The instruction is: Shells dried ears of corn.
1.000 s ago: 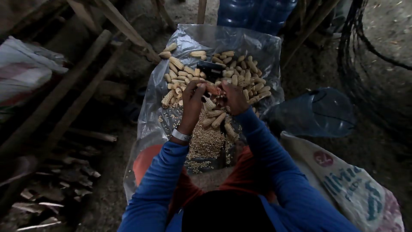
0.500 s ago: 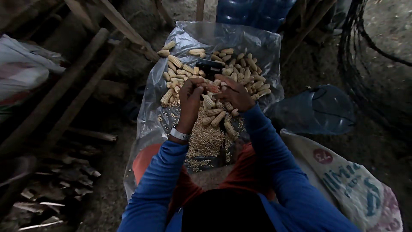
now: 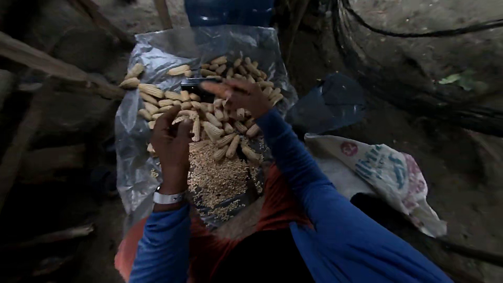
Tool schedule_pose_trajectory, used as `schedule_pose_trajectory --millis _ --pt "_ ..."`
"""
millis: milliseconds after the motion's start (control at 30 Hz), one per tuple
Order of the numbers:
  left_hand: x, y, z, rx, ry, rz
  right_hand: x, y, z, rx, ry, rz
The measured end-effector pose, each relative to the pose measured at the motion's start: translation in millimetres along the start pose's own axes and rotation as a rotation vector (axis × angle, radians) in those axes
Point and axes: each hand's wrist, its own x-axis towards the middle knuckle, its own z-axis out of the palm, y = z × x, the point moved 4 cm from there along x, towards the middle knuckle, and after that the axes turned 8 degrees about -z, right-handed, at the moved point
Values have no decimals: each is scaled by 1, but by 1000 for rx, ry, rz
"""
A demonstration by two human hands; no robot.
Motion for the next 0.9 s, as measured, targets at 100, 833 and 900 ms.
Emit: schedule_pose_trajectory --millis 100,833,900 --pt "-1 -2 -6 -26 30 -31 4 5 -64 410 508 -47" --pt "1 -38 -1 1108 -732 -258 2 69 -103 908 844 304" --pt "4 -31 -7 1068 -645 -190 4 77 -100 869 829 342"
